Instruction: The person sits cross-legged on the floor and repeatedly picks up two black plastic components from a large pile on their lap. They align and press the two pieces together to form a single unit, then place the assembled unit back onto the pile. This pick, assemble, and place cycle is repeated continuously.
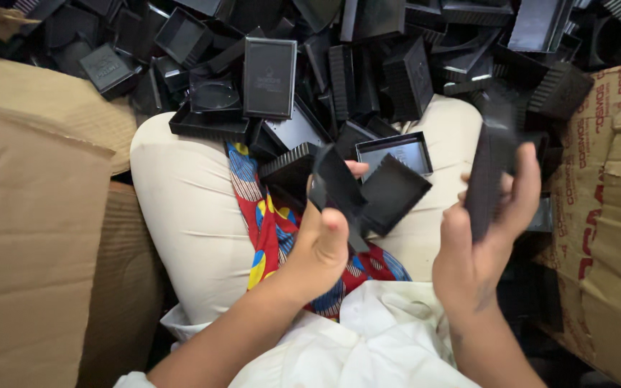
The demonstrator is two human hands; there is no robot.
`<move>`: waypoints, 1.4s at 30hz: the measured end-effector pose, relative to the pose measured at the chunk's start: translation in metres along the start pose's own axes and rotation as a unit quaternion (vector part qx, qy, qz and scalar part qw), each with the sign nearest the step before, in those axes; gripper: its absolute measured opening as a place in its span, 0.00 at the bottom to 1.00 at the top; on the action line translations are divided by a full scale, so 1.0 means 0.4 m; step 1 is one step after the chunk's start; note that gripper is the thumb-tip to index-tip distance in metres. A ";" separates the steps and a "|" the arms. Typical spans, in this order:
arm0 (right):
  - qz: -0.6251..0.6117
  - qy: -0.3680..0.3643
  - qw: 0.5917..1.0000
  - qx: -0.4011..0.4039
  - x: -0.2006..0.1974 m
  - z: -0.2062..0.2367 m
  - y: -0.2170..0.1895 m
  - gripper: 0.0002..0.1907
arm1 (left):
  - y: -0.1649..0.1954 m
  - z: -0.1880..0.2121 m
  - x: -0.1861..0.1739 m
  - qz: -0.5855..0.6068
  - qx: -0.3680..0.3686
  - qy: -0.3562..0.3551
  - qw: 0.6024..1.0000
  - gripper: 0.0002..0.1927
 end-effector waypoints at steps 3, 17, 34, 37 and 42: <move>0.081 -0.085 0.991 -0.063 0.025 0.068 -0.003 0.47 | 0.041 0.008 0.025 0.000 0.015 -0.058 0.998 0.55; 0.063 -0.091 0.973 -0.205 0.032 0.126 0.006 0.31 | 0.135 0.008 0.056 -0.034 0.011 -0.123 0.992 0.62; 0.018 -0.168 0.968 -0.186 0.029 0.087 -0.012 0.39 | 0.137 0.019 0.060 -0.066 0.099 -0.203 0.972 0.57; 0.129 -0.123 0.970 -0.165 -0.034 0.059 -0.003 0.38 | 0.119 0.027 0.051 0.076 0.002 -0.231 0.970 0.60; -0.103 0.180 0.978 0.037 -0.245 -0.022 0.046 0.37 | 0.071 0.001 -0.035 -0.429 -0.007 -0.131 0.894 0.51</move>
Point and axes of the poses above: each hand's wrist, its own z-axis away from the middle knuckle, its own x-axis out of the palm, y = z × x, the point moved 4 cm from there along -z, towards the middle knuckle, and after that the axes turned 1 degree about -y, right-handed, at the moved point
